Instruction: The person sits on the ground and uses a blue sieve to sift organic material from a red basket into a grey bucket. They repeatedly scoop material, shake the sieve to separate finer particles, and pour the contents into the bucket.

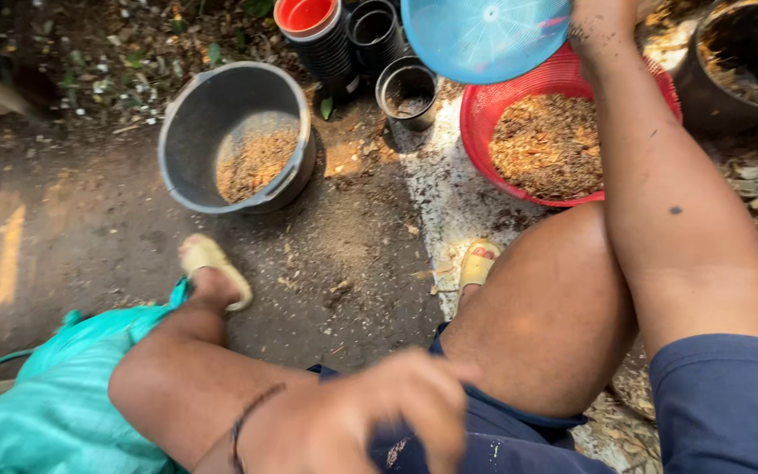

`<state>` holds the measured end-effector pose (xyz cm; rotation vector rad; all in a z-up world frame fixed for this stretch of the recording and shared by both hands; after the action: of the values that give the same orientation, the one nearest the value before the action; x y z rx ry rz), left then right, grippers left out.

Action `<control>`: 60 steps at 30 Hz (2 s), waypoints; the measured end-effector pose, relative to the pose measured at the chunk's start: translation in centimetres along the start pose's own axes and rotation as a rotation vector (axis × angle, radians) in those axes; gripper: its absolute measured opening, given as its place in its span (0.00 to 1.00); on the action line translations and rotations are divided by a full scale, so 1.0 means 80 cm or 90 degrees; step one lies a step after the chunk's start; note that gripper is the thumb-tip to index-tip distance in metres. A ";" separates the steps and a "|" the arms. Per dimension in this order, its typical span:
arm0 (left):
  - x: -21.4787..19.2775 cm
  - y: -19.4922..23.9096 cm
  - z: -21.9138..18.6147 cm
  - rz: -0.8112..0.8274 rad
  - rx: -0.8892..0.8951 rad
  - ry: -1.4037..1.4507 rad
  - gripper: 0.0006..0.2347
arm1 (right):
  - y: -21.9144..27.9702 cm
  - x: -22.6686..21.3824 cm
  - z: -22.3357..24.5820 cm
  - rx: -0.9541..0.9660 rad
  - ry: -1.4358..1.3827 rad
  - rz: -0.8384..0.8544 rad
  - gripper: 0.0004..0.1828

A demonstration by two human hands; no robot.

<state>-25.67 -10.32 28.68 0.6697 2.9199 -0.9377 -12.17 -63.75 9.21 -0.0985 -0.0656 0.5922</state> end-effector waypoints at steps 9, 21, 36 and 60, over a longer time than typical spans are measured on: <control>-0.050 0.058 0.087 -0.215 -0.244 -0.175 0.18 | -0.026 0.023 0.012 -0.053 -0.022 0.033 0.05; -0.272 0.294 0.334 -0.810 -0.538 0.019 0.22 | 0.017 0.063 0.066 -0.096 0.027 0.161 0.15; -0.421 0.645 0.421 -1.547 -0.389 0.198 0.48 | 0.012 0.241 0.036 0.107 0.226 0.239 0.14; -0.201 0.970 0.169 -1.796 -0.576 -0.053 0.30 | 0.068 0.163 -0.035 0.261 0.288 0.212 0.16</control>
<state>18.13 32.46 -23.46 2.4473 -1.0540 -0.6997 -4.14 -52.15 6.29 0.1600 0.5181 0.8912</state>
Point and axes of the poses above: each hand's wrist, its own y-axis away from the middle knuckle, its own x-axis out of the palm, z = x × y, the point moved 9 cm from there along -y, towards the middle knuckle, and after that the axes turned 14 degrees about x, right-handed, at the moved point
